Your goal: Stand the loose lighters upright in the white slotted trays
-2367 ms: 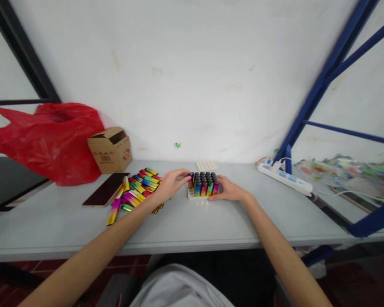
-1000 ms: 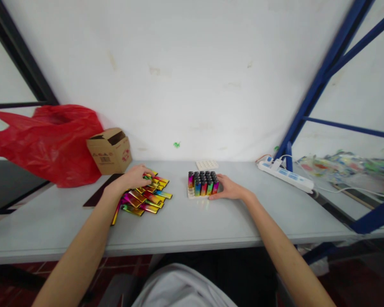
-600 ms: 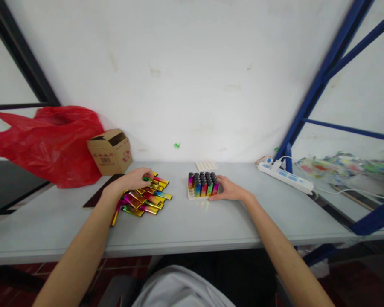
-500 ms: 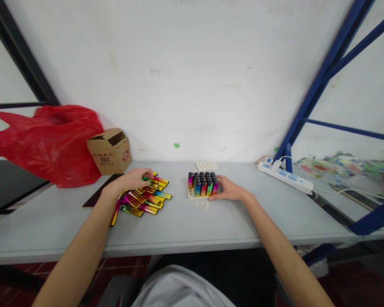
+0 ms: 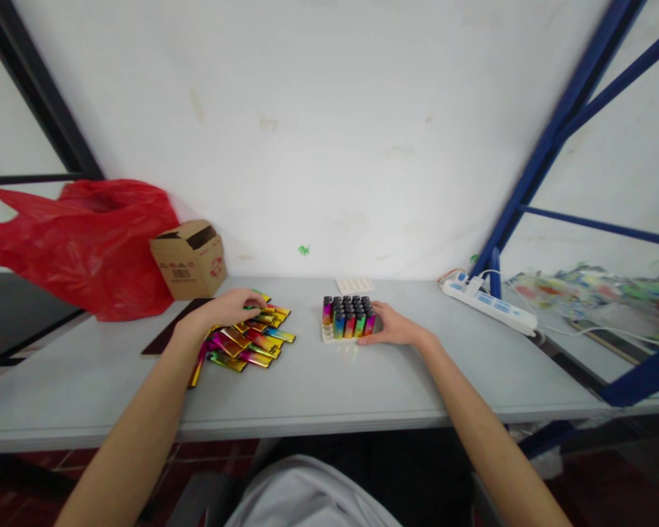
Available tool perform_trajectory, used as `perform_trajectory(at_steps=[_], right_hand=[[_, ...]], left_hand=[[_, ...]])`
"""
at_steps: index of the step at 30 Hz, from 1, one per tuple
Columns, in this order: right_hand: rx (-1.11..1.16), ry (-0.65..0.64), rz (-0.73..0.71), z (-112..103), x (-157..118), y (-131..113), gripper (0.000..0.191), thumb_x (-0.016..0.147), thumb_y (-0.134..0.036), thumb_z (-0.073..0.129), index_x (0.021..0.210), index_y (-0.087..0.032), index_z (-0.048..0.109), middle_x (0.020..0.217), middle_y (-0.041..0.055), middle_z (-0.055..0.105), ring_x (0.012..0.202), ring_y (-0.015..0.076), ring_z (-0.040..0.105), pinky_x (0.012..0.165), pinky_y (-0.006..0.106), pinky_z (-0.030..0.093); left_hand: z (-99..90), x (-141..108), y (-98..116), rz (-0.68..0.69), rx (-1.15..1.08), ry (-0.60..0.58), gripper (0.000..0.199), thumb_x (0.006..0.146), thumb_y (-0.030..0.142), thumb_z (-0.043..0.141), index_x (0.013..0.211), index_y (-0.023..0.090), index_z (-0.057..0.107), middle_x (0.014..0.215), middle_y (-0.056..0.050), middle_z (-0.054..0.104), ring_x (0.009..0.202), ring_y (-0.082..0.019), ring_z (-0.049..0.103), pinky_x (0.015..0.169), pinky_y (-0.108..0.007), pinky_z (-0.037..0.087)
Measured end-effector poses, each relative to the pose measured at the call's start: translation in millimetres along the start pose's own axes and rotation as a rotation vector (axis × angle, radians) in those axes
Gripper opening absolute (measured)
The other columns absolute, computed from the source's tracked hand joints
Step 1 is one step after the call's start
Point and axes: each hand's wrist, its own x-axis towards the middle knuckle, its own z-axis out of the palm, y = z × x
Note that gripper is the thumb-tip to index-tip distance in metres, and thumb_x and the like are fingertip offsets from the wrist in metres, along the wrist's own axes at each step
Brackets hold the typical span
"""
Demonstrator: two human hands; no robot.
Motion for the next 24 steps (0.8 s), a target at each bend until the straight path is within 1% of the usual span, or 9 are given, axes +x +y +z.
perform_trajectory(at_steps=[4, 7, 9, 12, 14, 16, 19, 22, 24], right_hand=[[0.011, 0.007, 0.005, 1, 0, 1, 0.093, 0.069, -0.066, 0.091, 0.145, -0.019, 0.063, 0.147, 0.0183, 0.061, 0.136, 0.0395, 0.056, 0.122, 0.059, 0.039], [0.009, 0.011, 0.013, 2, 0, 2, 0.094, 0.069, -0.066, 0.091, 0.145, -0.018, 0.063, 0.147, 0.0188, 0.061, 0.136, 0.0397, 0.056, 0.122, 0.059, 0.038], [0.005, 0.014, 0.016, 2, 0, 2, 0.094, 0.069, -0.067, 0.09, 0.144, -0.018, 0.063, 0.146, 0.0184, 0.061, 0.135, 0.0397, 0.057, 0.122, 0.059, 0.039], [-0.005, 0.004, 0.007, 1, 0, 0, 0.092, 0.069, -0.067, 0.09, 0.143, -0.019, 0.064, 0.145, 0.0175, 0.062, 0.135, 0.0395, 0.057, 0.121, 0.058, 0.04], [-0.004, -0.002, -0.005, 0, 0, -2, 0.09, 0.07, -0.066, 0.09, 0.142, -0.019, 0.065, 0.145, 0.017, 0.063, 0.135, 0.0391, 0.057, 0.121, 0.057, 0.04], [0.002, -0.001, -0.006, -1, 0, -4, 0.089, 0.07, -0.065, 0.091, 0.142, -0.02, 0.065, 0.144, 0.0169, 0.064, 0.135, 0.039, 0.057, 0.12, 0.058, 0.041], [0.002, 0.001, 0.003, -1, 0, -4, 0.09, 0.07, -0.064, 0.091, 0.143, -0.018, 0.064, 0.146, 0.0186, 0.062, 0.135, 0.0399, 0.058, 0.12, 0.059, 0.041], [0.003, 0.014, 0.0, 1, 0, 0, 0.094, 0.069, -0.065, 0.091, 0.145, -0.018, 0.063, 0.147, 0.019, 0.062, 0.134, 0.0402, 0.058, 0.12, 0.059, 0.041], [0.005, 0.025, 0.002, 2, 0, 2, 0.096, 0.068, -0.066, 0.091, 0.146, -0.019, 0.062, 0.147, 0.0185, 0.062, 0.134, 0.0401, 0.058, 0.12, 0.059, 0.041]], left_hand=[[1.3, -1, -1, -0.018, -0.043, 0.0, 0.045, 0.076, 0.06, 0.064, 0.097, 0.024, 0.079, 0.104, -0.01, 0.082, 0.097, -0.031, 0.075, 0.089, -0.035, 0.056], [2.8, 1, 2, -0.017, -0.015, 0.063, 0.048, 0.085, 0.063, 0.055, 0.102, 0.023, 0.077, 0.104, -0.01, 0.082, 0.098, -0.03, 0.073, 0.091, -0.035, 0.054], [4.2, 3, 7, -0.007, 0.003, 0.158, 0.048, 0.09, 0.062, 0.05, 0.103, 0.023, 0.076, 0.103, -0.01, 0.081, 0.097, -0.03, 0.073, 0.092, -0.035, 0.053], [7.0, 5, 21, 0.018, 0.02, 0.36, 0.047, 0.094, 0.057, 0.046, 0.106, 0.021, 0.075, 0.103, -0.01, 0.081, 0.096, -0.029, 0.072, 0.091, -0.034, 0.053], [9.5, 6, 32, 0.026, -0.003, 0.471, 0.049, 0.095, 0.056, 0.047, 0.108, 0.019, 0.076, 0.101, -0.01, 0.081, 0.089, -0.027, 0.072, 0.087, -0.034, 0.053], [13.1, 5, 41, -0.002, -0.094, 0.513, 0.051, 0.093, 0.058, 0.051, 0.109, 0.017, 0.078, 0.09, -0.008, 0.08, 0.077, -0.025, 0.069, 0.077, -0.032, 0.053], [21.7, 8, 52, -0.038, -0.328, 0.511, 0.053, 0.084, 0.063, 0.065, 0.104, 0.016, 0.079, 0.074, -0.005, 0.075, 0.065, -0.021, 0.063, 0.063, -0.03, 0.049], [33.4, 13, 61, -0.025, -0.56, 0.512, 0.052, 0.076, 0.067, 0.075, 0.087, 0.016, 0.074, 0.072, -0.006, 0.073, 0.066, -0.02, 0.062, 0.063, -0.031, 0.05], [41.7, 15, 69, -0.021, -0.7, 0.489, 0.055, 0.075, 0.073, 0.074, 0.08, 0.018, 0.067, 0.074, -0.005, 0.07, 0.069, -0.02, 0.064, 0.065, -0.032, 0.052]])
